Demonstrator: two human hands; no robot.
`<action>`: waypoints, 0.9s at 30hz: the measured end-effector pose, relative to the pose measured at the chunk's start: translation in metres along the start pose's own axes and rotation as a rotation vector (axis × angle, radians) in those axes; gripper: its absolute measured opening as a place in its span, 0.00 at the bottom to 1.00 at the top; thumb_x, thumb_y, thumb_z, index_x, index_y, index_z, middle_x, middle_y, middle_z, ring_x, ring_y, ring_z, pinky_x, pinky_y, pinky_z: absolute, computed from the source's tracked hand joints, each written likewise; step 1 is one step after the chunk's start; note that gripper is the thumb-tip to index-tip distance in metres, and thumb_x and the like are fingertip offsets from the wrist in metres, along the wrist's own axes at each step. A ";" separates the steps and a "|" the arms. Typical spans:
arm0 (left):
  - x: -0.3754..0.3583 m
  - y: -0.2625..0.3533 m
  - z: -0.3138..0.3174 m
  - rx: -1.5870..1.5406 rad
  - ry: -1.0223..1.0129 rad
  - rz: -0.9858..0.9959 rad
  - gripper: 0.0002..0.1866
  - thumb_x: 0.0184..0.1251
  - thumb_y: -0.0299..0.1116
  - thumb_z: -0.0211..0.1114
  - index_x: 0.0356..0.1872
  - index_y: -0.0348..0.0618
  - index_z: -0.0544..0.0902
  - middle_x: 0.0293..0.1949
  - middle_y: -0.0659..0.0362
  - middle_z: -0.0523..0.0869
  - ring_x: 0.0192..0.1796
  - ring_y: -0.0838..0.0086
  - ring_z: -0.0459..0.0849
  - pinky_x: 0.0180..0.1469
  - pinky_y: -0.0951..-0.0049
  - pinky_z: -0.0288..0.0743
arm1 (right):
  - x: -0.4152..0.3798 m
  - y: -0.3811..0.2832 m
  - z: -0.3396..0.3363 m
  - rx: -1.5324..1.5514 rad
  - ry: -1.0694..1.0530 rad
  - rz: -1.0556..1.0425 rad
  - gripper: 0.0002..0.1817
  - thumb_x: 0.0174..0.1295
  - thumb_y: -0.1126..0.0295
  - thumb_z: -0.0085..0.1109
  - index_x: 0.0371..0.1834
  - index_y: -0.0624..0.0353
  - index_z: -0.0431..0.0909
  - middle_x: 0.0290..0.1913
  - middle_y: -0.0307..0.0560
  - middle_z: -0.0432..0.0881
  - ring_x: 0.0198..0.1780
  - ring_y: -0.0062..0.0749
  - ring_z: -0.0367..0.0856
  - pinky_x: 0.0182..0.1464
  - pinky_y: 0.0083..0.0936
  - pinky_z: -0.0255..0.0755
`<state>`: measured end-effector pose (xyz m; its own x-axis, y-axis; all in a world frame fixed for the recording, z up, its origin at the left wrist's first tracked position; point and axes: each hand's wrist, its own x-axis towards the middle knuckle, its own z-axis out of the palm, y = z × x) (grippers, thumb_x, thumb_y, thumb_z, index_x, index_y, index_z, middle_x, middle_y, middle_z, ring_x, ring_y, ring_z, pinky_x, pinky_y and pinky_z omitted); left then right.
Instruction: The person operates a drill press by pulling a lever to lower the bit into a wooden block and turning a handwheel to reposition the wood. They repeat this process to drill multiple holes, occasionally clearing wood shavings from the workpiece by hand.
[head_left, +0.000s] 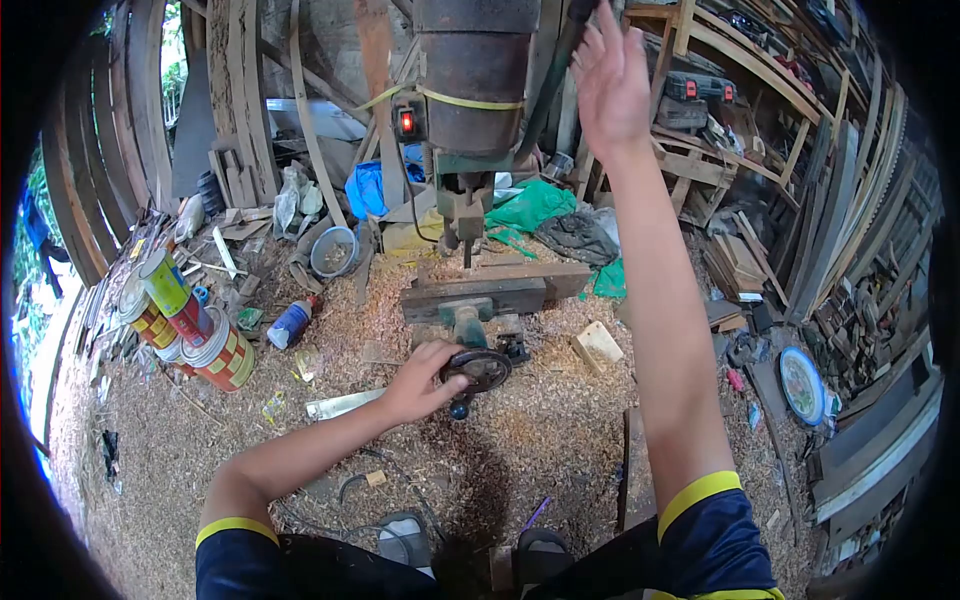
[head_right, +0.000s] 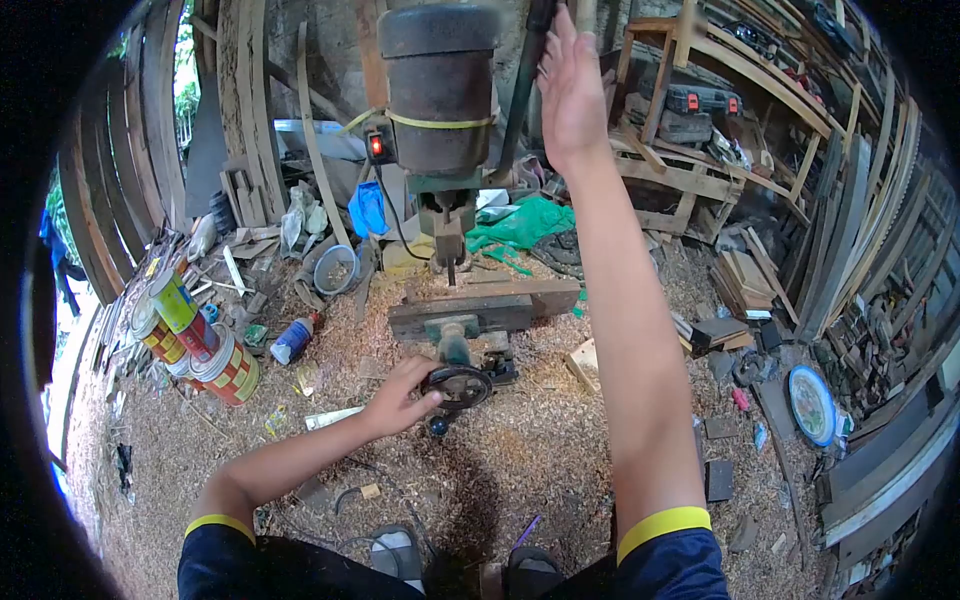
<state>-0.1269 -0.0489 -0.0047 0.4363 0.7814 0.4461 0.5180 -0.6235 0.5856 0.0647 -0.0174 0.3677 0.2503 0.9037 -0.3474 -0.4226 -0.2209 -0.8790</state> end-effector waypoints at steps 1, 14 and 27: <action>-0.002 0.003 -0.001 0.032 -0.022 0.017 0.33 0.71 0.49 0.70 0.67 0.35 0.76 0.55 0.45 0.80 0.61 0.49 0.78 0.67 0.54 0.71 | 0.095 -0.003 -0.010 0.030 -0.389 -0.541 0.28 0.82 0.40 0.36 0.53 0.58 0.60 0.48 0.48 0.61 0.49 0.36 0.58 0.53 0.33 0.52; -0.017 0.008 -0.002 0.159 -0.170 -0.189 0.52 0.54 0.61 0.82 0.70 0.31 0.71 0.59 0.40 0.79 0.63 0.46 0.78 0.69 0.52 0.72 | 0.172 0.266 -0.166 -0.719 -0.808 -0.783 0.30 0.69 0.60 0.71 0.68 0.62 0.73 0.61 0.53 0.79 0.62 0.40 0.80 0.66 0.37 0.74; -0.021 -0.003 -0.021 -0.036 -0.271 -0.283 0.52 0.49 0.55 0.87 0.70 0.37 0.72 0.58 0.42 0.86 0.63 0.51 0.85 0.67 0.56 0.77 | 0.140 0.289 -0.156 -1.111 -0.923 -0.744 0.56 0.41 0.51 0.89 0.75 0.50 0.66 0.65 0.61 0.74 0.67 0.62 0.78 0.68 0.47 0.75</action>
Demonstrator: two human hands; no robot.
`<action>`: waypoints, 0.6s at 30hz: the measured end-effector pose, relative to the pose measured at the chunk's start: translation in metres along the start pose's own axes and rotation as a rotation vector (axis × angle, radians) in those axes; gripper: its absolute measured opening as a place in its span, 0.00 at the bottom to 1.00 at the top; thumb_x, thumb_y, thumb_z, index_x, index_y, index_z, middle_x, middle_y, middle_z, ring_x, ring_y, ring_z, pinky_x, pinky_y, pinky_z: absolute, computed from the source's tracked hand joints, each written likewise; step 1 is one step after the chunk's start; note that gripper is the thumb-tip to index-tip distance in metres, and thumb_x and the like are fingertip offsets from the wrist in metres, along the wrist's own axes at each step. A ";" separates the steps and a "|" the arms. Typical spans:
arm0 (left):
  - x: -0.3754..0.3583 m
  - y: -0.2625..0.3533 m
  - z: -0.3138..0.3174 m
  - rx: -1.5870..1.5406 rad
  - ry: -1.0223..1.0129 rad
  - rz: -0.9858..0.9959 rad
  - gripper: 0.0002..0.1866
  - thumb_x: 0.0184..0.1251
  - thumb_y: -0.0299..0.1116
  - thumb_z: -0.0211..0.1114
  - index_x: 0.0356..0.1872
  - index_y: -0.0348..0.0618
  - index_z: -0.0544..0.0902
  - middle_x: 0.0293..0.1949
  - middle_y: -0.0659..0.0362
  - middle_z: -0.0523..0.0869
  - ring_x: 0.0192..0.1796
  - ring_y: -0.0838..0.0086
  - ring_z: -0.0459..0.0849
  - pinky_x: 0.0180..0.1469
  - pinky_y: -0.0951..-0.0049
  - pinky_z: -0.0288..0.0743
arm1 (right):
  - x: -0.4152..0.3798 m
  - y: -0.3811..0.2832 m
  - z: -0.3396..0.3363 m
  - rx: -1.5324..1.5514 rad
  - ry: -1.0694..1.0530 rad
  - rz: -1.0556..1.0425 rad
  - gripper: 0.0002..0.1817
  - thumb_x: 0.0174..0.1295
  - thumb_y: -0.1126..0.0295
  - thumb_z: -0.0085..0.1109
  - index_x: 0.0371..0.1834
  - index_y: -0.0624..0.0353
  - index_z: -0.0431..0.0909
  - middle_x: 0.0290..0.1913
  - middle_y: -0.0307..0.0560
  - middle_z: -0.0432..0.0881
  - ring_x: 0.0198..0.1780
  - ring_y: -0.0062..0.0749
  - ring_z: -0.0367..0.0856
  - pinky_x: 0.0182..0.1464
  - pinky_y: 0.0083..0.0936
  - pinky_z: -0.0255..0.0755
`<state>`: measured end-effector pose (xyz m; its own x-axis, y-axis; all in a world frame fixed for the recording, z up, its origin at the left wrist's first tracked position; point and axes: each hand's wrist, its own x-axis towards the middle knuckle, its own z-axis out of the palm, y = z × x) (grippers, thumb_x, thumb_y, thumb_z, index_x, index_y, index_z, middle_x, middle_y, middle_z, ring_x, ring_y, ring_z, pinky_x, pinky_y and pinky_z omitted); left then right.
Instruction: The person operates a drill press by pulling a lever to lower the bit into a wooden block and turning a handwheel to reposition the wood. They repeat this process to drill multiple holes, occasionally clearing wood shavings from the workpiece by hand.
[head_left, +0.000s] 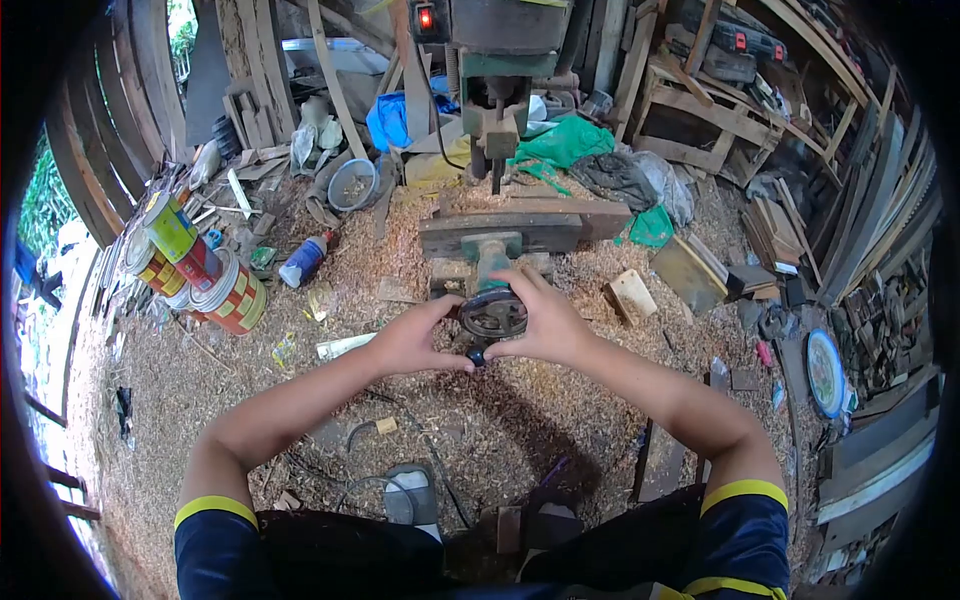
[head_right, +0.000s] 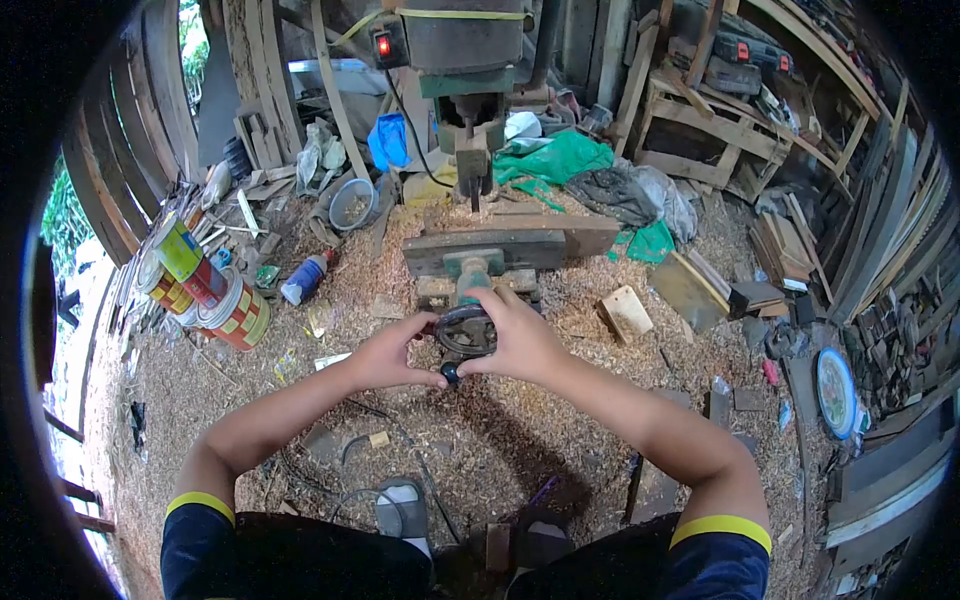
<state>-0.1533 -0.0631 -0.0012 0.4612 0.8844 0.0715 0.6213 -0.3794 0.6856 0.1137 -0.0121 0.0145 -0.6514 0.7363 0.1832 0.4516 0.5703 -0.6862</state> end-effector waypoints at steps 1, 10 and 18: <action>0.001 -0.004 0.000 -0.020 -0.012 0.029 0.51 0.49 0.52 0.88 0.71 0.36 0.72 0.60 0.43 0.85 0.64 0.53 0.85 0.68 0.57 0.77 | 0.001 -0.004 0.000 -0.023 0.011 -0.015 0.56 0.39 0.51 0.89 0.74 0.49 0.67 0.64 0.60 0.74 0.65 0.63 0.79 0.67 0.47 0.76; 0.001 -0.006 -0.004 -0.017 -0.031 0.043 0.47 0.52 0.47 0.87 0.70 0.36 0.74 0.58 0.47 0.86 0.61 0.58 0.87 0.65 0.60 0.80 | 0.003 -0.002 -0.001 0.050 -0.047 0.000 0.50 0.37 0.53 0.90 0.67 0.50 0.72 0.60 0.53 0.73 0.60 0.59 0.82 0.61 0.48 0.79; 0.000 -0.005 -0.004 -0.023 -0.053 -0.032 0.47 0.51 0.46 0.88 0.70 0.37 0.74 0.53 0.49 0.88 0.55 0.64 0.89 0.58 0.62 0.82 | 0.004 0.000 0.005 -0.022 -0.018 -0.023 0.50 0.35 0.53 0.92 0.63 0.54 0.72 0.56 0.49 0.72 0.46 0.42 0.84 0.43 0.35 0.82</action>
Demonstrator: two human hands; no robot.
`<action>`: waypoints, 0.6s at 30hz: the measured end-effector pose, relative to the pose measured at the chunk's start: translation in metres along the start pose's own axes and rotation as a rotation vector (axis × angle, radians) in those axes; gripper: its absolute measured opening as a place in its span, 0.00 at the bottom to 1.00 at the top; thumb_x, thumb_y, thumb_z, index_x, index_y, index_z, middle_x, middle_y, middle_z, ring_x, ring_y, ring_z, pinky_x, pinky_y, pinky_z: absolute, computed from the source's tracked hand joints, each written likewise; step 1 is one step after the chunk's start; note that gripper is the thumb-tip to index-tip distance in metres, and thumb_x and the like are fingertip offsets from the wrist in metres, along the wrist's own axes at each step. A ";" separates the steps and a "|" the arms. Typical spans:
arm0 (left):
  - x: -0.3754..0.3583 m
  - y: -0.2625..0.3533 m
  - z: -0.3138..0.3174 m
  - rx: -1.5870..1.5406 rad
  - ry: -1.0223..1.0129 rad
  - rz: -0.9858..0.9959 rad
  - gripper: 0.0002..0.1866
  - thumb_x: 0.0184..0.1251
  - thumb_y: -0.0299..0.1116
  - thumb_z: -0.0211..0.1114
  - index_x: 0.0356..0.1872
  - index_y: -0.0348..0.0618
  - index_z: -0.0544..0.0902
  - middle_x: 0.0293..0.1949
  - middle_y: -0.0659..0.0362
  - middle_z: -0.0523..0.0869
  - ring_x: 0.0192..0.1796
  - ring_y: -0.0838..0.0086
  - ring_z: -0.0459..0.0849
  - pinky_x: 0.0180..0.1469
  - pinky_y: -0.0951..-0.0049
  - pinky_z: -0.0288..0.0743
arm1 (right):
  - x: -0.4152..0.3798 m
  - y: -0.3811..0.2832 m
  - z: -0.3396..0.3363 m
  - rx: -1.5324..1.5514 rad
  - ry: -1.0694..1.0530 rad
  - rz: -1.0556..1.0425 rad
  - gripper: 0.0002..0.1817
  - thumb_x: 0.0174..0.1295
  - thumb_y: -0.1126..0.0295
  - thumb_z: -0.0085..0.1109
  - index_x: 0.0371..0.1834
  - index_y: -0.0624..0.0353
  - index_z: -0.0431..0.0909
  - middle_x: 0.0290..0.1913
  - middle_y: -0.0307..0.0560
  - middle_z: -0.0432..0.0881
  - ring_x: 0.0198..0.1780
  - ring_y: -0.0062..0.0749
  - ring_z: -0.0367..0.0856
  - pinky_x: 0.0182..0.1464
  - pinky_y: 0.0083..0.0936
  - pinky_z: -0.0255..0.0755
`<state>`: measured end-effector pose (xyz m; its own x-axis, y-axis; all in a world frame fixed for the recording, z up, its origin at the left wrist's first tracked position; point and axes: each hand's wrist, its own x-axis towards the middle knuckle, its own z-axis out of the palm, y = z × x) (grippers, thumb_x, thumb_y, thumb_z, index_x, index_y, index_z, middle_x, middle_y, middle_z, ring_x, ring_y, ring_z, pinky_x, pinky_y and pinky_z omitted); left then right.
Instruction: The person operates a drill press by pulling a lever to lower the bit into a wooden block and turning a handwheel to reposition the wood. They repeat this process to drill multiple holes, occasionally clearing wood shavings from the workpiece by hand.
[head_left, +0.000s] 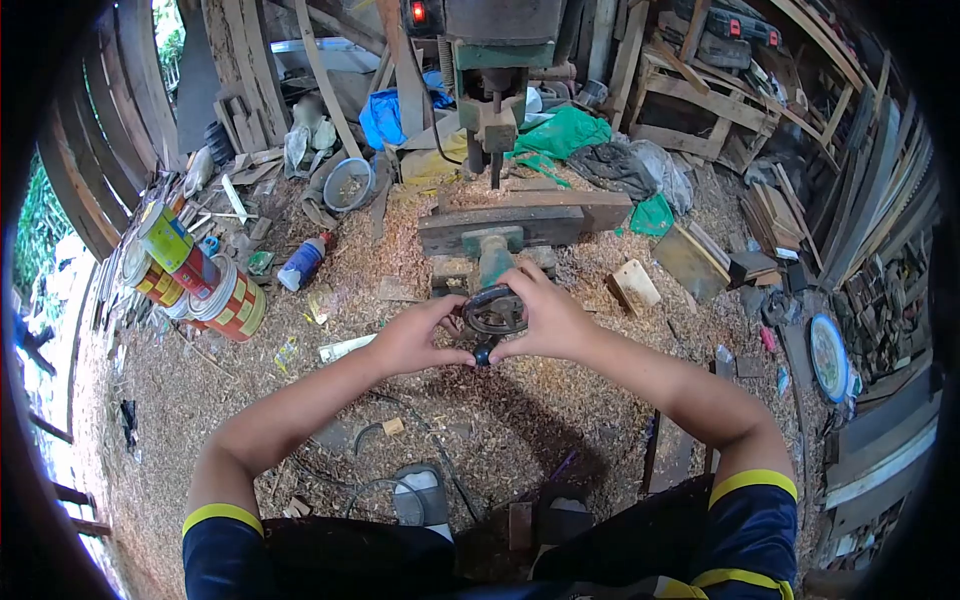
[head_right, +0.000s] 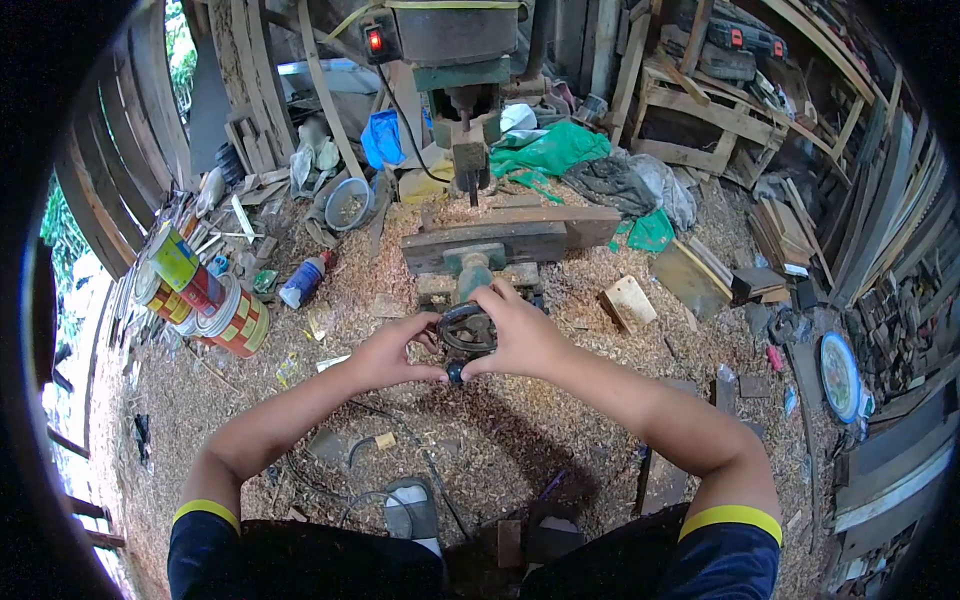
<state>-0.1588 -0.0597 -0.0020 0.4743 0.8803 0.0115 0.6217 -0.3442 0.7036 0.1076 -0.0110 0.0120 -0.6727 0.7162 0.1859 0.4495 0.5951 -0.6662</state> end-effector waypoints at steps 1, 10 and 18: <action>0.000 -0.006 0.002 0.000 0.015 0.051 0.46 0.53 0.48 0.87 0.70 0.38 0.74 0.51 0.49 0.88 0.53 0.63 0.90 0.54 0.62 0.83 | 0.000 0.001 0.002 -0.033 0.030 -0.009 0.50 0.34 0.52 0.92 0.62 0.54 0.72 0.56 0.50 0.73 0.48 0.46 0.84 0.45 0.39 0.82; -0.002 -0.008 0.001 -0.009 0.014 0.090 0.46 0.55 0.46 0.85 0.72 0.39 0.72 0.43 0.52 0.90 0.43 0.66 0.91 0.43 0.66 0.84 | 0.001 -0.006 0.001 -0.109 0.015 0.050 0.54 0.31 0.46 0.92 0.61 0.56 0.69 0.59 0.58 0.73 0.56 0.64 0.83 0.55 0.52 0.80; -0.001 -0.010 0.000 0.015 0.014 0.091 0.45 0.55 0.45 0.86 0.71 0.39 0.73 0.40 0.54 0.91 0.34 0.67 0.90 0.35 0.69 0.82 | 0.002 -0.015 -0.002 -0.209 -0.007 0.100 0.54 0.32 0.42 0.90 0.58 0.58 0.67 0.58 0.59 0.74 0.54 0.66 0.84 0.52 0.54 0.81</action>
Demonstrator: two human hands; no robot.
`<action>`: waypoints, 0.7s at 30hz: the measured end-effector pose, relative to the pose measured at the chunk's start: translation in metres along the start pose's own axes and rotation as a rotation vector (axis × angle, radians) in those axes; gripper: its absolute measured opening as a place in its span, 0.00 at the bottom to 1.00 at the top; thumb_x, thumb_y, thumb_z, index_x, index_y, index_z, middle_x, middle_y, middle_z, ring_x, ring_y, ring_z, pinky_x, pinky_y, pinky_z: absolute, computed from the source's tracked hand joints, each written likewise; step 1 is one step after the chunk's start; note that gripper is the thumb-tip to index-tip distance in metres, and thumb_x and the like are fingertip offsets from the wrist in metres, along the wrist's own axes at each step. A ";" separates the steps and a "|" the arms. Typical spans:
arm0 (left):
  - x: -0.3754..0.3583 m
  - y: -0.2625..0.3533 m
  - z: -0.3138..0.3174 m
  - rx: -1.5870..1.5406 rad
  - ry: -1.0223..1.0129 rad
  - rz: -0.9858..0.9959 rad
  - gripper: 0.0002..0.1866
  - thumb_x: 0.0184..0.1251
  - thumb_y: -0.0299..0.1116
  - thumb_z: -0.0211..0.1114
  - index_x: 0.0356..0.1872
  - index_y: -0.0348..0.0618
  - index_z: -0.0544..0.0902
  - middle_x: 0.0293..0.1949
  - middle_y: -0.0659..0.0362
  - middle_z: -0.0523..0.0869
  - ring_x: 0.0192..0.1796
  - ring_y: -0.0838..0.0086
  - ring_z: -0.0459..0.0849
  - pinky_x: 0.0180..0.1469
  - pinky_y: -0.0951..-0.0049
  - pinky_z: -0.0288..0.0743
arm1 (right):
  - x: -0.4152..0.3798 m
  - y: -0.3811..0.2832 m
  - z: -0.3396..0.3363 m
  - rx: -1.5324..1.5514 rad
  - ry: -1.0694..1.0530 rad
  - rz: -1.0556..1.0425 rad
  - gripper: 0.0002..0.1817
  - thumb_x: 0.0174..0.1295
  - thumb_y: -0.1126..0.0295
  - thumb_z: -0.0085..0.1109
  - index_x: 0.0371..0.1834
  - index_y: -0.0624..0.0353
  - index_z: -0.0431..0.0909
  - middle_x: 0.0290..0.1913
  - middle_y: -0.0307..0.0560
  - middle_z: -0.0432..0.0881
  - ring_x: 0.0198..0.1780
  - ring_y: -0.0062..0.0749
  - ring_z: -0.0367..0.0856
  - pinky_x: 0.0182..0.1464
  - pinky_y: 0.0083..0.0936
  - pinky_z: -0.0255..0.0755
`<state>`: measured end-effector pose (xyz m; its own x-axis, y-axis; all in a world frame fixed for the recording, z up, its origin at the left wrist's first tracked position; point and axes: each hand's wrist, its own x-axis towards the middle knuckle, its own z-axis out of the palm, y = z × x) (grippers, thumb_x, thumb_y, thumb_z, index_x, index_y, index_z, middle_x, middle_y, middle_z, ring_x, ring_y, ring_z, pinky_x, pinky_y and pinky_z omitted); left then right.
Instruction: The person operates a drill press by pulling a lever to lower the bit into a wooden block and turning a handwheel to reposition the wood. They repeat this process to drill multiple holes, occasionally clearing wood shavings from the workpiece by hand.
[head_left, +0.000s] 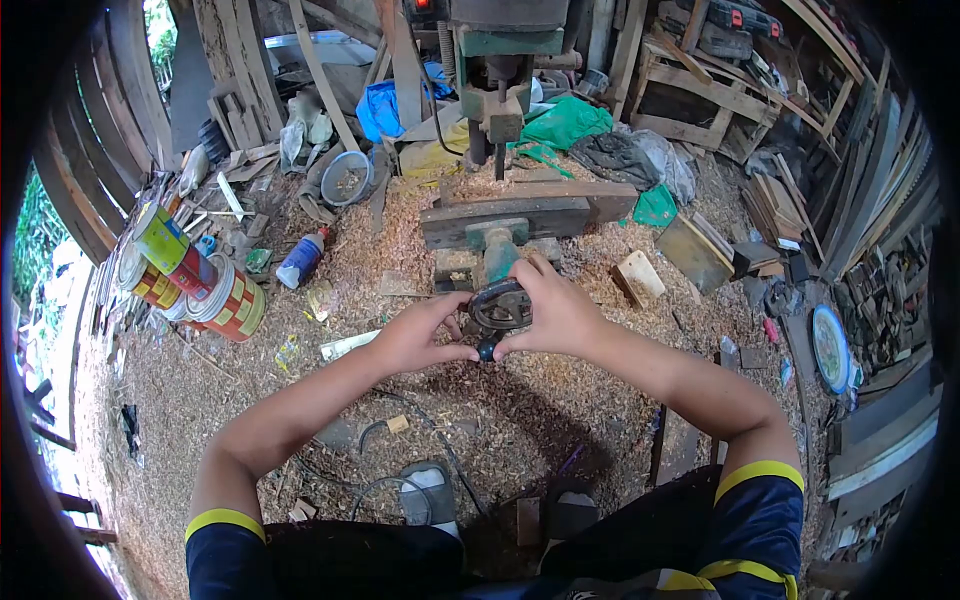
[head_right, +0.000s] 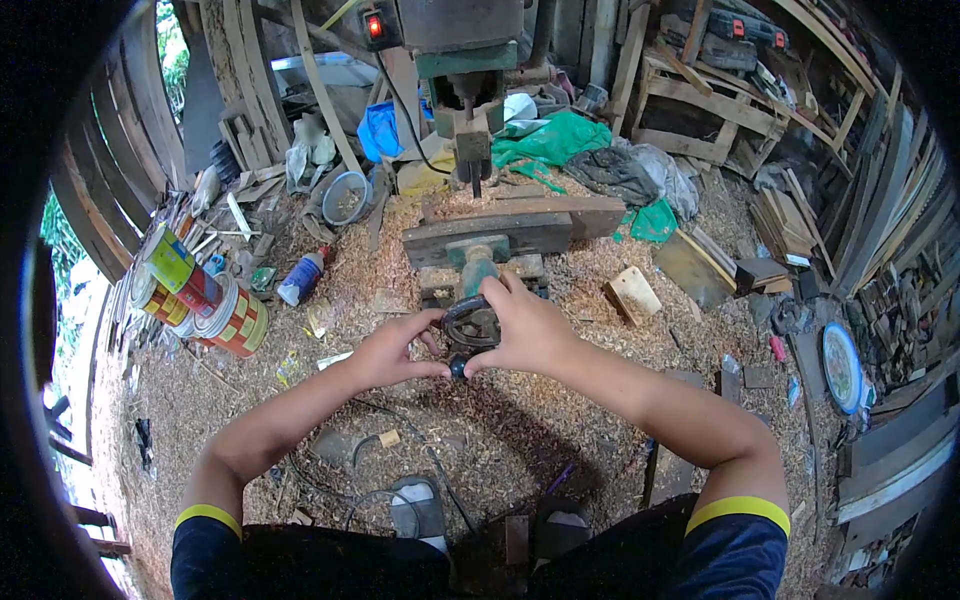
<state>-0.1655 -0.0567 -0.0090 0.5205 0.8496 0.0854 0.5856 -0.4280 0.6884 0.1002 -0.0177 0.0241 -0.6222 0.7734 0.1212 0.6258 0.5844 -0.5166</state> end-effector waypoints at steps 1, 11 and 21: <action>0.000 -0.001 0.000 0.003 0.007 0.016 0.45 0.55 0.46 0.86 0.71 0.39 0.73 0.39 0.54 0.91 0.34 0.66 0.89 0.35 0.68 0.81 | 0.001 0.001 0.001 -0.010 0.005 -0.002 0.54 0.31 0.42 0.90 0.58 0.58 0.67 0.58 0.59 0.74 0.53 0.66 0.84 0.52 0.54 0.81; 0.000 -0.006 0.002 0.016 0.019 0.035 0.44 0.55 0.49 0.84 0.70 0.40 0.75 0.37 0.52 0.88 0.41 0.61 0.90 0.48 0.61 0.81 | 0.002 0.004 0.006 -0.047 0.047 -0.018 0.54 0.29 0.40 0.90 0.55 0.58 0.68 0.56 0.55 0.75 0.52 0.63 0.85 0.51 0.53 0.82; 0.002 -0.005 -0.002 0.079 0.010 0.118 0.44 0.54 0.47 0.85 0.69 0.40 0.75 0.43 0.52 0.89 0.44 0.61 0.91 0.51 0.60 0.80 | 0.003 0.000 0.002 -0.065 0.023 0.022 0.54 0.28 0.41 0.90 0.53 0.60 0.68 0.57 0.56 0.75 0.53 0.63 0.85 0.51 0.52 0.83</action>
<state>-0.1689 -0.0518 -0.0107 0.5824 0.7949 0.1702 0.5680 -0.5476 0.6144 0.0976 -0.0157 0.0224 -0.5973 0.7914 0.1299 0.6691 0.5810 -0.4633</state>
